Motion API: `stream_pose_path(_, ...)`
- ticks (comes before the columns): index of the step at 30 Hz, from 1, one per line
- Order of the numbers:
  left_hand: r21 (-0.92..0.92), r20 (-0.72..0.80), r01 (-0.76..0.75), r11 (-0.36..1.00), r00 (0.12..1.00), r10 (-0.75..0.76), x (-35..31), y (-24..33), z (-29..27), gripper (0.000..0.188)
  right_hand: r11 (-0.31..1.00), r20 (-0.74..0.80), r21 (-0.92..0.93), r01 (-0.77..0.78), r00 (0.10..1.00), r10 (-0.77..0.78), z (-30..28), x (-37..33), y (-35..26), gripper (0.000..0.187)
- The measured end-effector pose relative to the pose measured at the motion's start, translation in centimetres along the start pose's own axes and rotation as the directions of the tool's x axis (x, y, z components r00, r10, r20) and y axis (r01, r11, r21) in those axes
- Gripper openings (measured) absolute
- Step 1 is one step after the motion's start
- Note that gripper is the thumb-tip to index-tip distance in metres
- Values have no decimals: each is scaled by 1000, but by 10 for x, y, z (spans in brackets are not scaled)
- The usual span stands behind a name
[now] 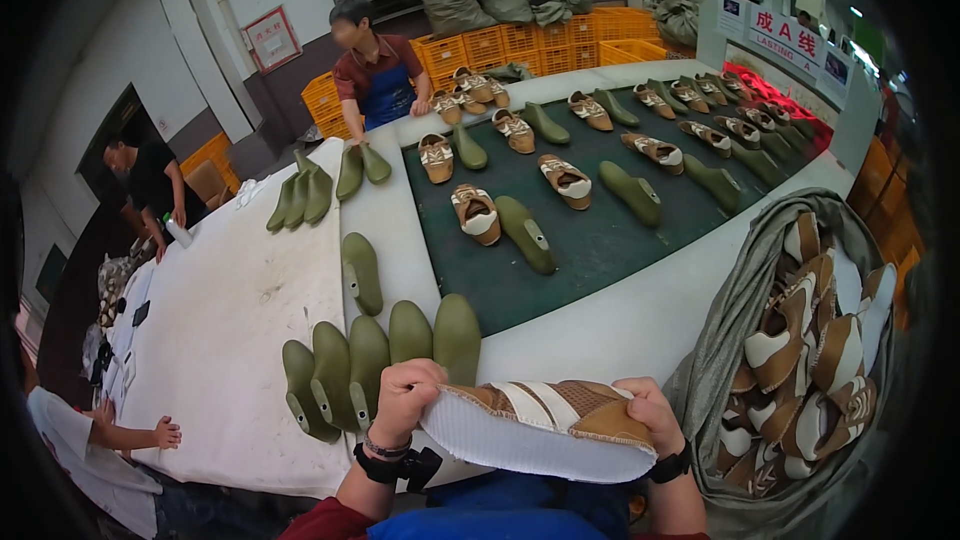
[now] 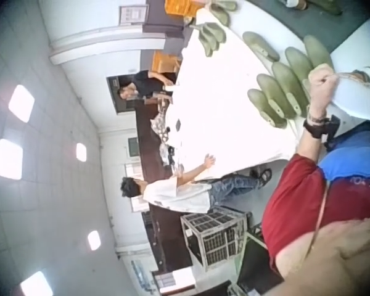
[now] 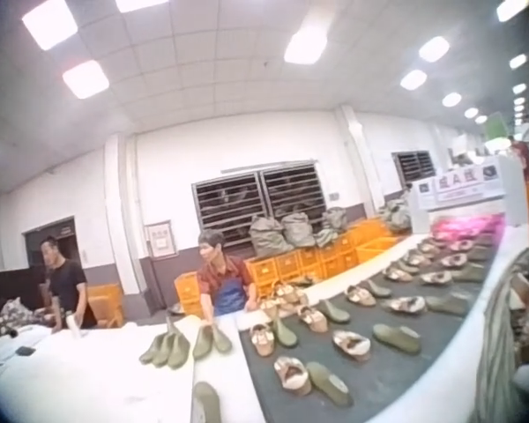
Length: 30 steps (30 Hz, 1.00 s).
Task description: Organizing finished shoe uppers onto shoe lasts on a production line workbench.
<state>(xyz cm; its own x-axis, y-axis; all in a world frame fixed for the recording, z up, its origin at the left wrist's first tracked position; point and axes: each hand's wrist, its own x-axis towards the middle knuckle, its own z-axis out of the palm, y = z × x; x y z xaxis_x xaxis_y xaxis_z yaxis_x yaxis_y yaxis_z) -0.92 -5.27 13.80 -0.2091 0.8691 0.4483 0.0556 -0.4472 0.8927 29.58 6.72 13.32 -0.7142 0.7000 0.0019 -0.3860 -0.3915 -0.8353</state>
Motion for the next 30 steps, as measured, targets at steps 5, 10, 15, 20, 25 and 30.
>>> stream_pose_path(5, 259, -264, 190, 947, 957, -120, 4, -19, 14, 29, 814, 63, -538, 219, 973, -220, 10, -1, -9, 27)
stream_pose_path(10, 616, 126, 119, 779, 961, -246, -4, -53, 49, 54, -144, 358, -933, 329, 889, -287, 21, 13, 19, 22)
stream_pose_path(15, 608, 504, -97, 788, 814, -289, -1, -65, 97, 55, -175, 295, -941, 289, 956, -6, -10, -1, 67, 27)
stream_pose_path(20, 580, 645, -322, 748, 743, -179, 37, -71, 139, 53, -34, 136, -990, 136, 862, -488, 7, -81, -56, 27)
stream_pose_path(25, 396, 768, -519, 758, 640, 37, 77, -38, 209, 60, -454, 159, -639, -621, 470, -868, -39, -130, -155, 50)
stream_pose_path(30, 218, 679, -496, 841, 696, 234, 114, -40, 309, 54, 209, -526, -742, -638, 360, -770, -82, -142, -164, 54)
